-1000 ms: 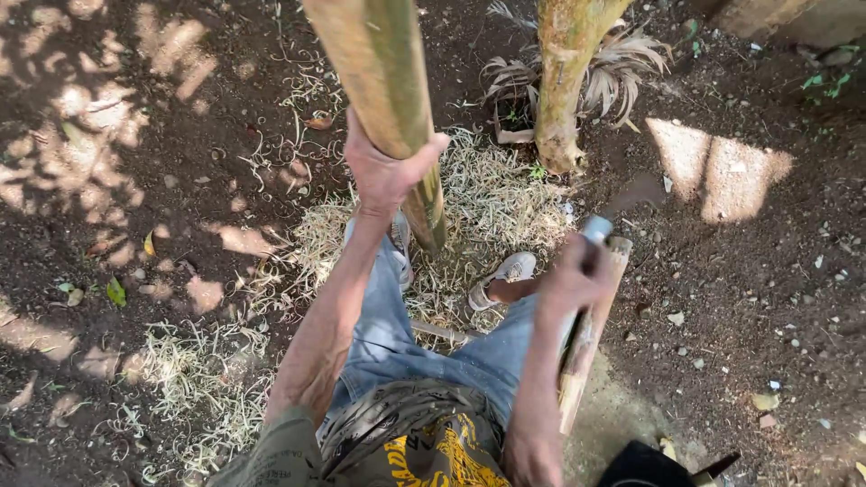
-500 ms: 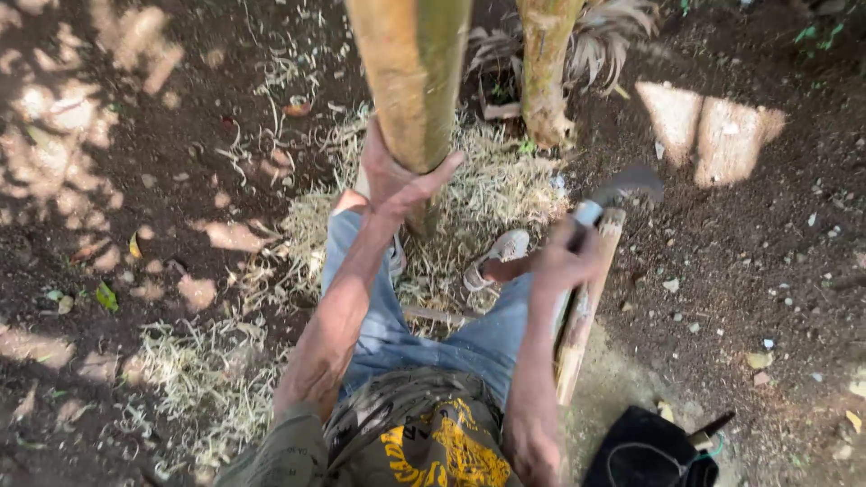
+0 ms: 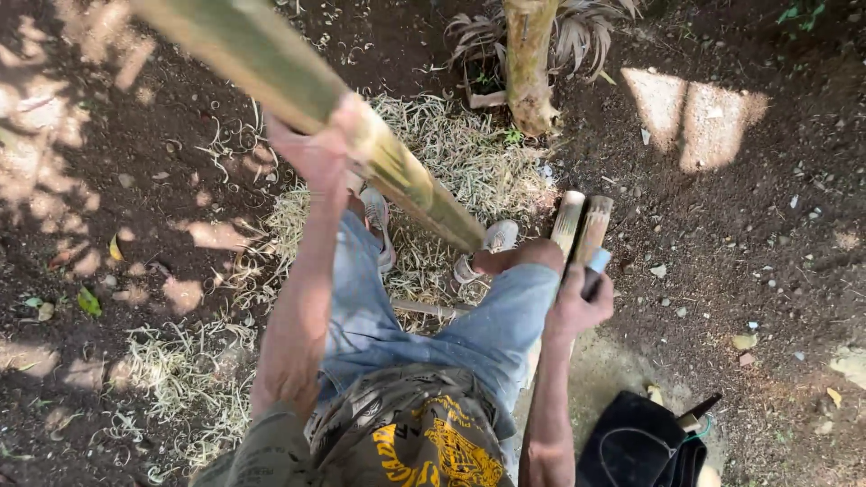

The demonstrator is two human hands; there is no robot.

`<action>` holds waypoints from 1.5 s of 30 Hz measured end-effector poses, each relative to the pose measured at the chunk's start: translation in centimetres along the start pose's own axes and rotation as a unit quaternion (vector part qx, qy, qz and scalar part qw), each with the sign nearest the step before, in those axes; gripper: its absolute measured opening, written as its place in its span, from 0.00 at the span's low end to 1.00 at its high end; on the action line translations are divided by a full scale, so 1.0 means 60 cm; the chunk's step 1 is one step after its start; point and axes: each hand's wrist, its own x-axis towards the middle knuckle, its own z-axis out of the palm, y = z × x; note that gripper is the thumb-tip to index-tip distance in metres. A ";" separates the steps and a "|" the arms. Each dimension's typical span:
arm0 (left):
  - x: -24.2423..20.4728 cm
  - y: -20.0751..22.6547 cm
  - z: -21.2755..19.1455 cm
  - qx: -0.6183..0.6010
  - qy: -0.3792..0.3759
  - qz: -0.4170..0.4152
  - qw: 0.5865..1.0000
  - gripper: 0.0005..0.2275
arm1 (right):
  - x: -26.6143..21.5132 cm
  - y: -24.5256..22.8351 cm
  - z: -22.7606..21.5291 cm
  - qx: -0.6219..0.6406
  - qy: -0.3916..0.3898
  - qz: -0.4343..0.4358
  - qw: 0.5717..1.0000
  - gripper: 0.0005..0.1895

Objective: Shaving the outer skin of a bamboo pole with a sickle.

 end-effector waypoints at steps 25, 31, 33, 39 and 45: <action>-0.084 0.173 -0.033 -0.054 0.166 -0.268 0.948 0.28 | -0.084 -0.406 0.052 0.559 -0.304 0.137 0.760 0.26; -0.082 0.175 -0.028 -0.055 0.148 -0.264 0.951 0.29 | -0.086 -0.417 0.068 0.548 -0.285 0.154 0.771 0.22; -0.083 0.178 -0.029 -0.054 0.142 -0.263 0.953 0.29 | -0.084 -0.420 0.072 0.545 -0.280 0.152 0.775 0.21; -0.084 0.172 -0.045 -0.054 0.128 -0.269 0.953 0.29 | -0.082 -0.425 0.075 0.551 -0.272 0.144 0.776 0.18; -0.082 0.163 -0.072 -0.053 0.117 -0.272 0.954 0.29 | -0.082 -0.426 0.073 0.538 -0.272 0.151 0.783 0.17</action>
